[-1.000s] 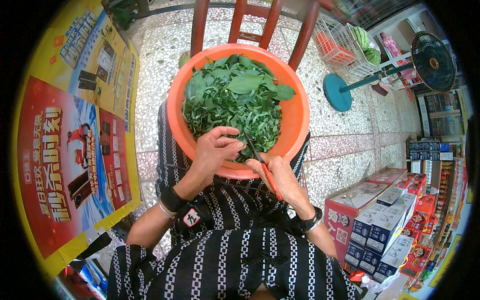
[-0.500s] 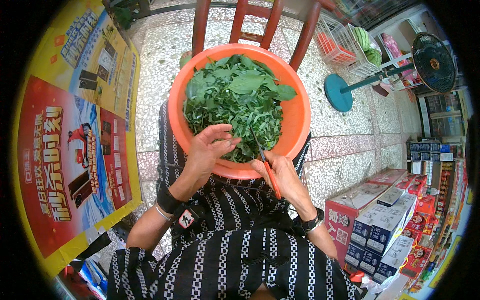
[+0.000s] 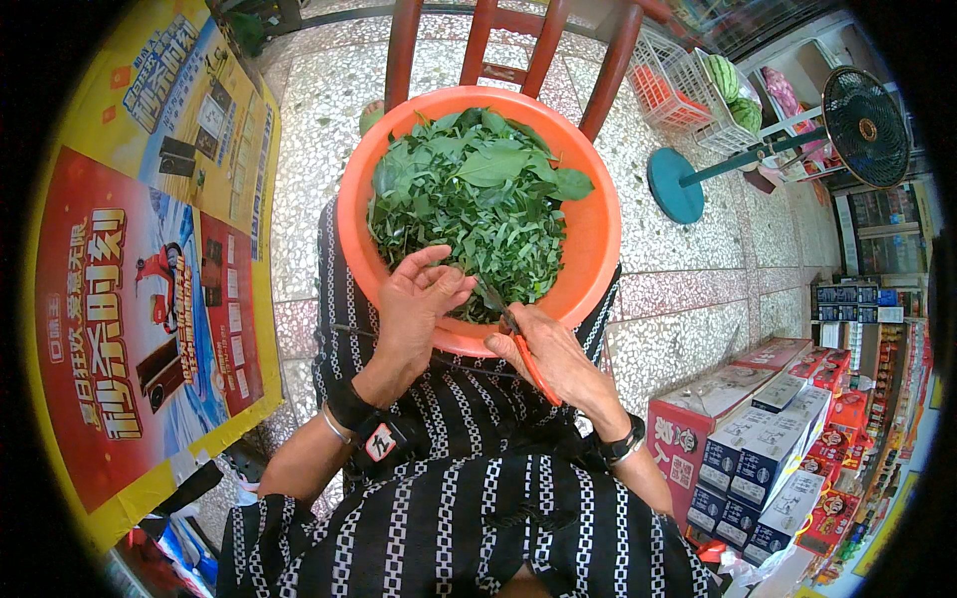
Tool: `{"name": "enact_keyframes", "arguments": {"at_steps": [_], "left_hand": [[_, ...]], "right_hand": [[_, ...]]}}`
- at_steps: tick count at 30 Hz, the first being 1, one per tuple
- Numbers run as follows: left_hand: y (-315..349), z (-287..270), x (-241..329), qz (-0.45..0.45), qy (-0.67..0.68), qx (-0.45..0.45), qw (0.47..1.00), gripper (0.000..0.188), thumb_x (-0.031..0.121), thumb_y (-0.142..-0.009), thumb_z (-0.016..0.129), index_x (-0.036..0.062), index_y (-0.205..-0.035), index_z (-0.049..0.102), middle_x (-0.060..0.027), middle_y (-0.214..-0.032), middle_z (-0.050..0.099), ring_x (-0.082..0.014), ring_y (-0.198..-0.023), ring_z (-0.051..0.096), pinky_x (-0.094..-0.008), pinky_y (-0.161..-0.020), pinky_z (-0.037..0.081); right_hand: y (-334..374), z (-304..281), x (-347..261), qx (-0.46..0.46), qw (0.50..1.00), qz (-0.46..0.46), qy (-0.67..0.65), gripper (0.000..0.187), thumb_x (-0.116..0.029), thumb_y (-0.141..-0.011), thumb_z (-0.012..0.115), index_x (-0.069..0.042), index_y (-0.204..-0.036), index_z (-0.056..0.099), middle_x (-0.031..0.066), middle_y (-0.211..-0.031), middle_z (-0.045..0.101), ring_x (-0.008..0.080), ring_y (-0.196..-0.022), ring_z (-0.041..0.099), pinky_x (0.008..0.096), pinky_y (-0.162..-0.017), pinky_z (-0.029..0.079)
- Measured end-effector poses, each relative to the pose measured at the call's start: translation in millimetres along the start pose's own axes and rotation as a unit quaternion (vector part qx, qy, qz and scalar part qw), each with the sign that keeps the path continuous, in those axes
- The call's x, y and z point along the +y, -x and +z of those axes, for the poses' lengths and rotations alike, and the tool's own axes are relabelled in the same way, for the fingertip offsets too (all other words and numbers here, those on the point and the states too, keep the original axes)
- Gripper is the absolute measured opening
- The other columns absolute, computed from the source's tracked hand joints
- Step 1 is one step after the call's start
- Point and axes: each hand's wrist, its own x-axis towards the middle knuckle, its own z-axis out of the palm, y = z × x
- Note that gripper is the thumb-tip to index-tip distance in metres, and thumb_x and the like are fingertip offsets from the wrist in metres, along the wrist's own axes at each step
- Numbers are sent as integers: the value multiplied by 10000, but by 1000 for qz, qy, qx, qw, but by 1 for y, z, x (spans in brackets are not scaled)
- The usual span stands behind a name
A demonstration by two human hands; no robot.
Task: The person picks individual leaves from a pile of leafy greens in a basin, using shears to cut stems from some leaves and placing the picked leaves into a separate container.
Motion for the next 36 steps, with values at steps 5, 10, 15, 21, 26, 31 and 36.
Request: {"name": "enact_keyframes", "arguments": {"at_steps": [5,10,15,21,26,31,36], "left_hand": [[1,1,-7,-16,9,-21,1000,329,52,-857,639,-3,-1152,503,-67,-895,612,-161,-799,649,-231,-696,547],[4,2,-9,-7,-11,-20,1000,324,51,-858,637,-3,-1148,504,-68,-883,619,-154,-762,647,-229,-675,544],[3,4,-13,23,-21,-18,999,321,49,-856,637,-4,-1142,502,-69,-865,626,-152,-731,648,-229,-661,541],[-4,0,-9,27,-8,16,999,333,34,-851,635,-1,-1151,496,-68,-869,621,-151,-733,649,-226,-645,538],[1,5,-12,39,-59,-38,997,321,35,-855,626,10,-1151,506,-51,-861,619,-137,-714,644,-221,-640,534],[1,5,-15,22,-82,-64,994,327,23,-858,607,13,-1165,494,-46,-859,612,-139,-719,647,-231,-657,538],[0,5,-17,23,-61,-63,996,281,18,-881,566,5,-1149,481,-64,-873,594,-154,-731,651,-238,-654,543]], "right_hand": [[0,0,-4,8,1000,-15,-21,528,-477,-890,535,42,-841,450,217,-777,542,388,-735,543,457,-647,420],[0,1,-3,13,999,-30,-32,498,-453,-903,529,33,-825,453,198,-711,525,362,-669,527,443,-618,410],[1,1,-3,4,997,-11,-73,475,-437,-907,535,18,-792,456,161,-607,479,328,-571,477,422,-572,392],[3,-2,-2,7,996,-8,-85,461,-417,-916,531,16,-776,456,150,-601,462,305,-561,469,407,-559,389],[1,1,-1,2,996,-26,-90,468,-422,-931,503,16,-776,447,156,-618,468,292,-555,454,407,-549,384],[1,2,3,-2,993,-21,-114,453,-416,-946,480,11,-795,450,142,-594,448,269,-529,415,394,-520,363],[-1,3,7,-26,982,32,-183,469,-425,-951,470,1,-757,458,95,-542,385,205,-493,385,372,-484,328]]}}
